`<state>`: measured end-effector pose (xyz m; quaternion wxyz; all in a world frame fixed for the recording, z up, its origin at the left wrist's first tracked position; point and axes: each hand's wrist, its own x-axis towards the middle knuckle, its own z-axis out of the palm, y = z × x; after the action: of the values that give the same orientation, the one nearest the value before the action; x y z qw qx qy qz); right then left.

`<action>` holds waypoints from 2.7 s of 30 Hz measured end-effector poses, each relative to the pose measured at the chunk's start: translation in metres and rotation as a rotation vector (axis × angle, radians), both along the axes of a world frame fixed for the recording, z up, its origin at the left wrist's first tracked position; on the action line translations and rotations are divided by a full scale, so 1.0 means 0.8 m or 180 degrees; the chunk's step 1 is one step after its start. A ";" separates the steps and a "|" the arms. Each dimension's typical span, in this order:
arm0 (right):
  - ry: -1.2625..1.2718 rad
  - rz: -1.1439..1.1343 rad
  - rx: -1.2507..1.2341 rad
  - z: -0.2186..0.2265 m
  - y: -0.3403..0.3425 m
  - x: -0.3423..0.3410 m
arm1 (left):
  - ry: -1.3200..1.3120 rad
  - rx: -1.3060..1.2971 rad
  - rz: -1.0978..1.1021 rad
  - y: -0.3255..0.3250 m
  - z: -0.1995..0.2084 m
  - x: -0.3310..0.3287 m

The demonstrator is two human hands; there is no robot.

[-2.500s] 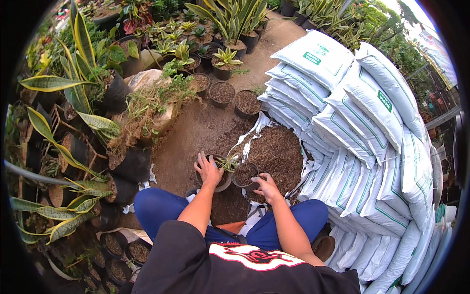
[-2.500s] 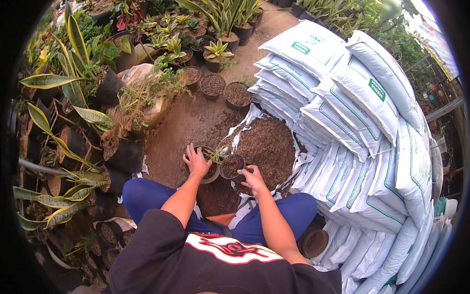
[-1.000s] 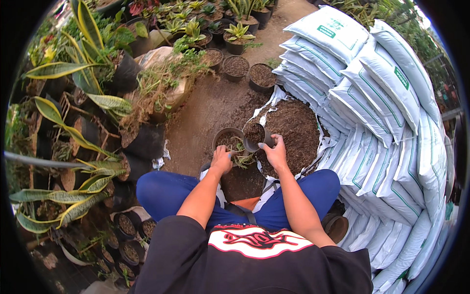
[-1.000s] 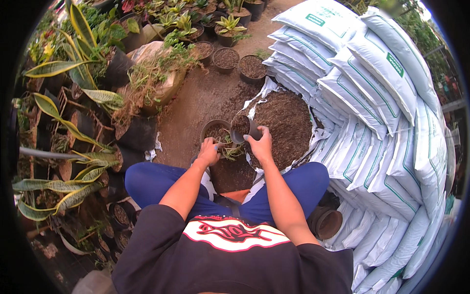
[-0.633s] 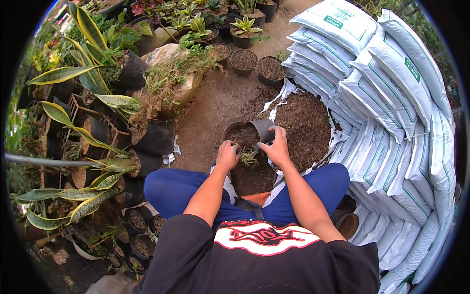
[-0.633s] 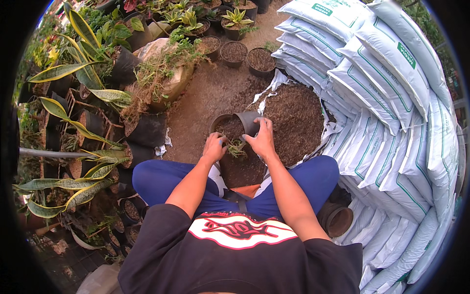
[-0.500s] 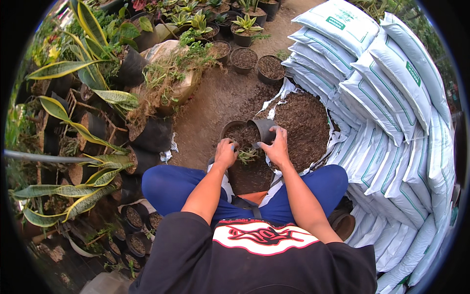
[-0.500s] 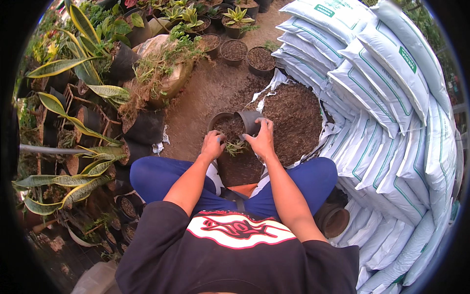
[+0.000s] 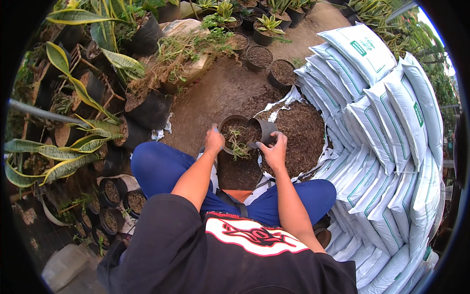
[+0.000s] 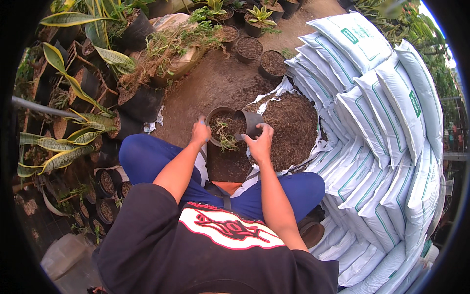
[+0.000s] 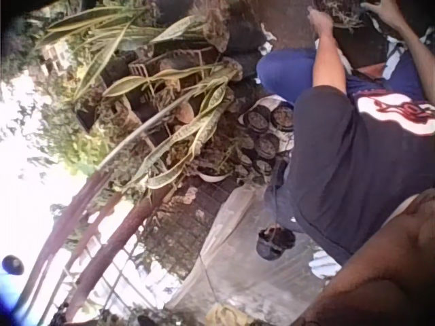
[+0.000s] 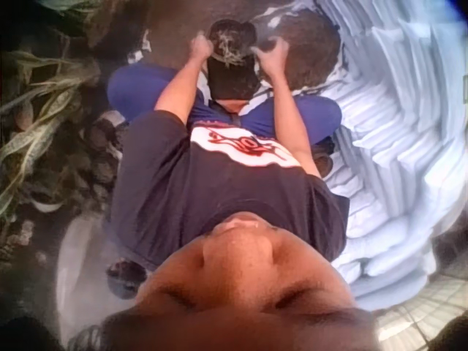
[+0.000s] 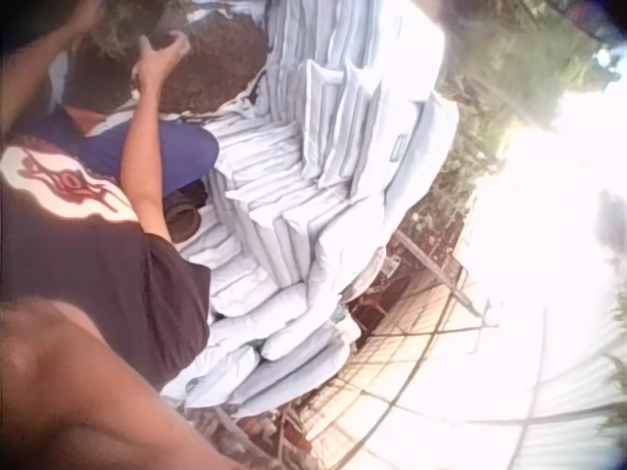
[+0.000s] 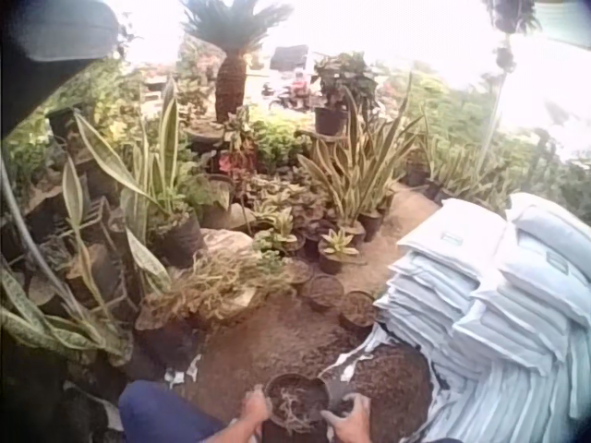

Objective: The person fills a plastic pot with soil from a bag using a scoop, inserts a rooted plant, and then adds more soil around the roots by hand and with the scoop.

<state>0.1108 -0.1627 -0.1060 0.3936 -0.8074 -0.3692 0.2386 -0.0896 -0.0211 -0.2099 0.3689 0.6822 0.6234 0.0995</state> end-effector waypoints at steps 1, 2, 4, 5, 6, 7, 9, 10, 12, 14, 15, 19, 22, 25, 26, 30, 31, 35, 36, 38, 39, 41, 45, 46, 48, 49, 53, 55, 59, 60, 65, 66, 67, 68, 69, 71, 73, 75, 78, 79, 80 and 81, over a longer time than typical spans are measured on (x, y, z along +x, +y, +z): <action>-0.0079 -0.0005 0.0070 0.001 0.004 -0.005 | 0.0164 -0.0664 -0.0064 0.012 -0.025 -0.009; -0.0045 0.0072 0.0069 0.002 0.006 -0.006 | 0.0309 -0.1338 -0.0145 0.016 -0.044 -0.014; 0.0015 0.0162 0.0058 0.003 0.005 -0.002 | -0.0472 -0.1577 0.0646 0.008 -0.057 -0.008; -0.0036 0.0154 0.0064 0.003 0.005 -0.002 | -0.0858 -0.1688 0.1034 0.001 -0.061 -0.004; -0.0086 0.0095 0.0055 0.000 0.002 0.000 | -0.0942 -0.1801 0.1071 -0.006 -0.048 0.005; -0.0137 0.0032 0.0045 -0.002 -0.003 0.001 | -0.1025 -0.1916 0.1106 -0.013 -0.035 0.013; -0.0182 0.0108 0.0110 0.001 0.000 -0.002 | -0.1150 -0.2133 0.0702 -0.017 -0.041 0.005; -0.0169 0.0245 0.0191 0.007 0.010 -0.011 | -0.1188 -0.2205 0.0316 -0.015 -0.084 -0.017; -0.0283 0.0262 0.0156 0.007 0.011 -0.011 | -0.1306 -0.2497 0.0388 -0.015 -0.091 -0.018; -0.0403 0.0197 0.0092 0.007 0.006 -0.004 | -0.1462 -0.2820 0.1444 -0.021 -0.049 0.008; -0.0435 0.0226 0.0077 0.009 0.005 -0.004 | -0.1607 -0.2924 0.1119 -0.024 -0.042 0.007; -0.0403 0.0198 0.0225 0.004 0.003 -0.005 | -0.1600 -0.3117 0.0507 -0.030 -0.029 0.007; -0.0597 0.0457 0.0154 0.020 0.003 -0.006 | -0.1143 -0.2309 0.1035 -0.028 -0.039 0.012; -0.0626 0.0248 0.0323 0.024 0.002 -0.013 | -0.0681 -0.1197 0.0955 -0.021 -0.059 0.011; -0.0598 0.0426 0.0295 0.027 0.007 -0.016 | -0.0678 -0.0956 0.1042 -0.009 -0.084 -0.002; -0.0650 0.0547 0.0229 0.020 0.005 -0.013 | -0.0650 -0.0976 0.1083 -0.002 -0.074 0.006; -0.0625 0.0442 0.0218 0.017 0.003 -0.012 | -0.0797 -0.1245 0.1192 -0.005 -0.061 0.010; -0.0461 0.0502 0.0217 0.023 0.008 -0.012 | -0.1357 -0.1798 0.1600 -0.008 -0.029 0.016; -0.0468 0.0421 0.0255 0.023 0.008 -0.014 | -0.1499 -0.1824 0.1676 -0.008 -0.028 0.017; -0.0488 0.0252 0.0328 0.023 0.009 -0.017 | -0.1745 -0.1822 0.1913 -0.010 -0.027 0.018; -0.0587 0.0324 0.0366 0.024 0.010 -0.016 | -0.1869 -0.1821 0.2029 -0.012 -0.024 0.019; -0.0779 0.0469 0.0445 0.027 0.011 -0.015 | -0.2199 -0.2500 0.1587 -0.018 -0.038 0.017; -0.0902 0.0490 0.0506 0.023 0.010 -0.014 | -0.2151 -0.2808 0.1263 -0.028 -0.033 0.028; -0.0907 0.0549 0.0482 0.023 0.011 -0.014 | -0.2042 -0.2814 0.1301 -0.023 -0.026 0.031; -0.0939 0.0561 0.0509 0.024 0.010 -0.016 | -0.1873 -0.2772 0.1772 -0.001 -0.026 0.027; -0.0968 0.0504 0.0567 0.023 0.012 -0.018 | -0.1901 -0.2695 0.1675 0.000 -0.029 0.018; -0.1412 0.0726 0.0495 0.033 0.012 -0.020 | -0.1798 -0.2994 0.0816 -0.032 -0.027 0.019; -0.1454 0.0805 0.0434 0.030 0.010 -0.022 | -0.1610 -0.2893 0.1237 -0.038 -0.026 0.022; -0.1357 0.0788 0.0431 0.037 0.014 -0.030 | -0.1313 -0.2248 0.1793 -0.010 -0.056 0.005; -0.1317 0.0837 0.0410 0.034 0.012 -0.028 | -0.1256 -0.2207 0.1760 -0.007 -0.055 0.006; -0.1337 0.0692 0.0366 0.029 0.006 -0.020 | -0.2026 -0.3440 0.1388 -0.047 -0.031 0.023; -0.1328 0.0722 0.0369 0.031 0.008 -0.023 | -0.2277 -0.3610 0.1540 -0.049 -0.037 0.023; -0.1321 0.0750 0.0372 0.032 0.011 -0.025 | -0.2324 -0.3604 0.1477 -0.040 -0.043 0.013; -0.1320 0.0783 0.0353 0.032 0.010 -0.026 | -0.2377 -0.3621 0.1416 -0.030 -0.050 0.007; -0.1286 0.0735 0.0352 0.033 0.008 -0.026 | -0.2422 -0.3529 0.1637 -0.021 -0.042 0.013; -0.1214 0.0639 0.0388 0.036 0.009 -0.027 | -0.2433 -0.3412 0.1387 -0.026 -0.036 0.018; -0.1315 0.0735 0.0346 0.032 0.008 -0.023 | -0.2347 -0.3296 0.1296 -0.025 -0.027 0.020; -0.1300 0.0713 0.0359 0.031 0.007 -0.025 | -0.2308 -0.3111 0.1458 -0.021 -0.024 0.016; -0.1205 0.0625 0.0464 0.033 0.013 -0.024 | -0.2225 -0.2839 0.1244 -0.020 -0.028 0.015; -0.1218 0.0639 0.0464 0.032 0.010 -0.025 | -0.2162 -0.2912 0.1169 -0.024 -0.030 0.010; -0.1249 0.0645 0.0486 0.030 0.012 -0.024 | -0.2113 -0.2967 0.1074 -0.022 -0.029 0.008; -0.1280 0.0650 0.0508 0.029 0.013 -0.022 | -0.2062 -0.3021 0.0979 -0.020 -0.029 0.007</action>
<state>0.0932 -0.1520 -0.0832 0.3486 -0.7635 -0.5376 0.0817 -0.0843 -0.0372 -0.2333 0.7864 0.2795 0.5470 0.0654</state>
